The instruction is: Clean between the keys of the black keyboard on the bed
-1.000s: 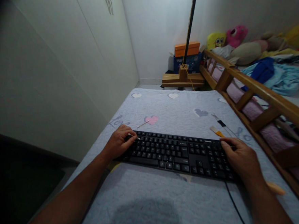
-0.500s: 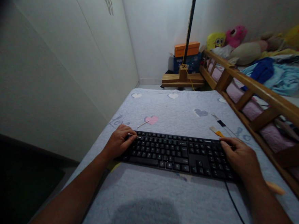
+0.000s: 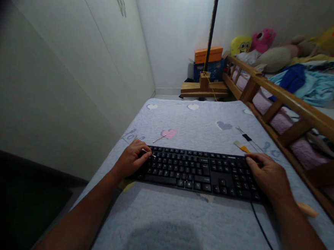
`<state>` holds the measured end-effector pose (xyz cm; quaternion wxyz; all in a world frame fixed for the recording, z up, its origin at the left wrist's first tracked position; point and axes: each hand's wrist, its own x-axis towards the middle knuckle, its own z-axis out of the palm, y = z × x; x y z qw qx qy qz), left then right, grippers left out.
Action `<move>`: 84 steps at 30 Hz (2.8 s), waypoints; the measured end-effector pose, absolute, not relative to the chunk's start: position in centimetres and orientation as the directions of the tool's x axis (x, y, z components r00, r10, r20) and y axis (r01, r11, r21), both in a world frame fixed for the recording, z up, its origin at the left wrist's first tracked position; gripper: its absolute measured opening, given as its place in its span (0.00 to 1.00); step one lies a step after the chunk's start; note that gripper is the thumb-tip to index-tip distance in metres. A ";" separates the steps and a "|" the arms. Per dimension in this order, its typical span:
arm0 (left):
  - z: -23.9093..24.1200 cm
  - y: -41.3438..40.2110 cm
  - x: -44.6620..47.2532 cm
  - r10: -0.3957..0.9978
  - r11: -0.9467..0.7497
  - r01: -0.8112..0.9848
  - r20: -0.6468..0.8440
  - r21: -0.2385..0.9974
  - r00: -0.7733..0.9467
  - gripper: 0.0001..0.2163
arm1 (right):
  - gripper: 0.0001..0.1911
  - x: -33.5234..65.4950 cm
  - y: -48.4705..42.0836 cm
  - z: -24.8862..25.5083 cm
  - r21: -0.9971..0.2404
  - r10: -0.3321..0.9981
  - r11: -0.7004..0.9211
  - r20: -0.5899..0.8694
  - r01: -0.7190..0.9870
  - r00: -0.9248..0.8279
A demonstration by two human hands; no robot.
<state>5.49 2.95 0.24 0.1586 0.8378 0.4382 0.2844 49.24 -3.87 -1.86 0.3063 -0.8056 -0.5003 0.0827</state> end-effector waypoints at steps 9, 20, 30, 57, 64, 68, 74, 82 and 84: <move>0.3 3.2 4.8 0.827 -0.562 0.667 0.353 0.489 0.438 0.08 | 0.27 49.1 -4.1 -1.5 -0.573 0.863 -0.310 0.166 0.759 0.477; 0.3 3.2 4.7 0.827 -0.561 0.675 0.359 0.480 0.432 0.08 | 0.27 49.0 -4.1 -1.5 -0.573 0.860 -0.327 0.149 0.751 0.488; 0.2 3.1 5.3 0.817 -0.576 0.655 0.368 0.489 0.444 0.08 | 0.28 49.2 -4.0 -1.8 -0.571 0.865 -0.318 0.152 0.757 0.479; 0.2 3.1 6.1 0.829 -0.557 0.683 0.372 0.473 0.418 0.08 | 0.21 49.2 -4.2 -1.8 -0.585 0.870 -0.266 0.197 0.766 0.453; 0.2 3.1 6.2 0.819 -0.570 0.677 0.385 0.466 0.425 0.08 | 0.23 49.1 -4.2 -1.6 -0.578 0.876 -0.289 0.161 0.763 0.454; 0.1 3.2 6.3 0.815 -0.575 0.682 0.394 0.452 0.425 0.08 | 0.24 49.0 -4.2 -1.6 -0.566 0.872 -0.302 0.162 0.767 0.463; -0.1 3.4 6.6 0.827 -0.556 0.699 0.384 0.451 0.411 0.07 | 0.21 49.0 -4.2 -1.7 -0.575 0.868 -0.289 0.181 0.766 0.463; 0.2 3.7 7.5 0.814 -0.577 0.699 0.360 0.421 0.455 0.07 | 0.19 49.8 -4.0 -2.6 -0.580 0.871 -0.200 0.264 0.790 0.415; 0.5 3.8 7.7 0.809 -0.586 0.703 0.347 0.402 0.476 0.07 | 0.19 49.9 -4.0 -2.7 -0.581 0.871 -0.200 0.263 0.789 0.414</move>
